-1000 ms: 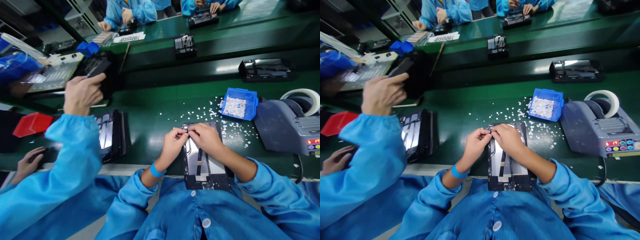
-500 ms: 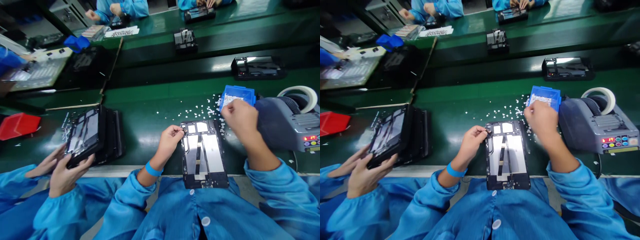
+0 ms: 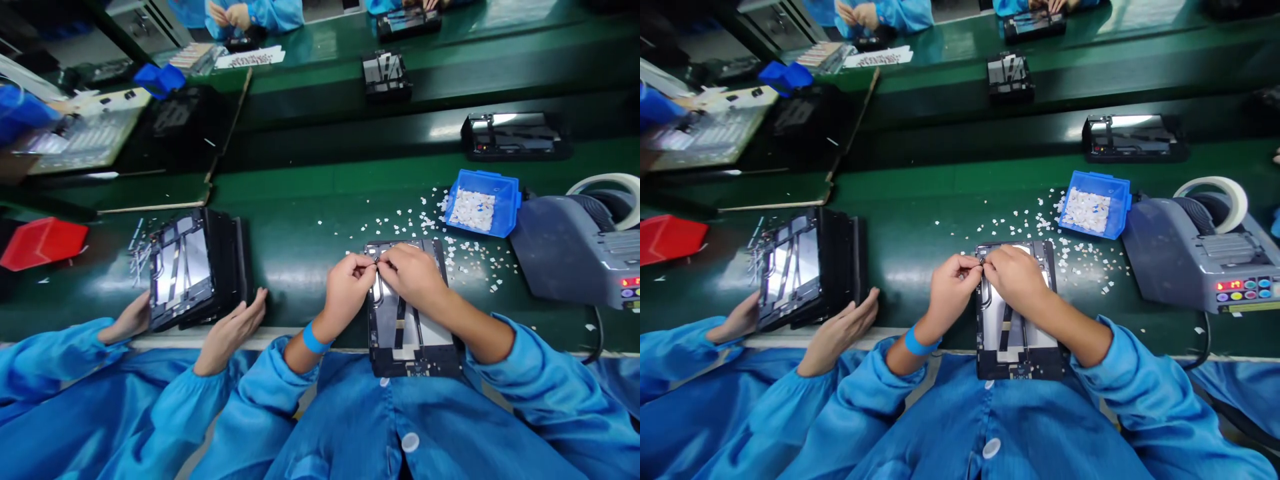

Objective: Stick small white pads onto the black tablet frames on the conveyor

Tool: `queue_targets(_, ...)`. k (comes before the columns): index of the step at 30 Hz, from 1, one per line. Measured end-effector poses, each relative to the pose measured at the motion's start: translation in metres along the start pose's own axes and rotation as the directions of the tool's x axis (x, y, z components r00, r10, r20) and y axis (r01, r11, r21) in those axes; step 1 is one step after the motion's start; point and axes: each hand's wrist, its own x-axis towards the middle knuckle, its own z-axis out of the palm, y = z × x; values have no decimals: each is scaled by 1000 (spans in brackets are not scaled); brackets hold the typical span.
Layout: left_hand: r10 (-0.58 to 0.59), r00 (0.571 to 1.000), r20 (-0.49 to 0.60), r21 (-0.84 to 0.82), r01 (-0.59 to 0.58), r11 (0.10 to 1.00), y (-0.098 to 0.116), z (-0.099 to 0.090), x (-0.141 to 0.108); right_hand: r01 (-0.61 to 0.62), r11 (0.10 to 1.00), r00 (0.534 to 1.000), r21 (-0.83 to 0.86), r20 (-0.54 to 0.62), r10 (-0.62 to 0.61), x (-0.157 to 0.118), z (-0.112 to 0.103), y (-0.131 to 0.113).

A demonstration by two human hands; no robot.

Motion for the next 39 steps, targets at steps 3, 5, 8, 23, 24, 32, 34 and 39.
queue_targets(3, 118, 993, -17, 84, -116, 990, 1, 1, -3, -72, 989, 997, 130, 12, 71, 5, -5, 1)
queue_targets(5, 154, 988, -12, 97, -152, 984, 0, 1, -2, -104, 966, 995, 237, 28, 100, 8, -7, 2)
queue_targets(8, 170, 985, -8, 91, -168, 981, -2, 1, -1, -143, 925, 990, 353, 71, 125, 11, -10, 4)
queue_targets(23, -33, 999, 22, -107, 35, 994, -7, 4, 6, -41, 993, 995, 110, -90, 51, 7, -19, 23)
queue_targets(24, -57, 998, 23, -128, 59, 990, -8, 4, 7, -14, 994, 995, 110, -99, 25, 4, -21, 23)
queue_targets(32, -42, 998, 47, -118, 47, 992, -11, 6, 7, 41, 999, 999, 28, -10, -41, 0, 0, 13)
queue_targets(34, -28, 999, 37, -80, 31, 996, -9, 5, 6, 57, 998, 998, 7, -22, -57, 3, 3, 10)
queue_targets(39, -55, 995, 80, 54, 51, 997, 3, 2, -7, 125, 992, 991, -4, -44, -125, -11, 1, 15)
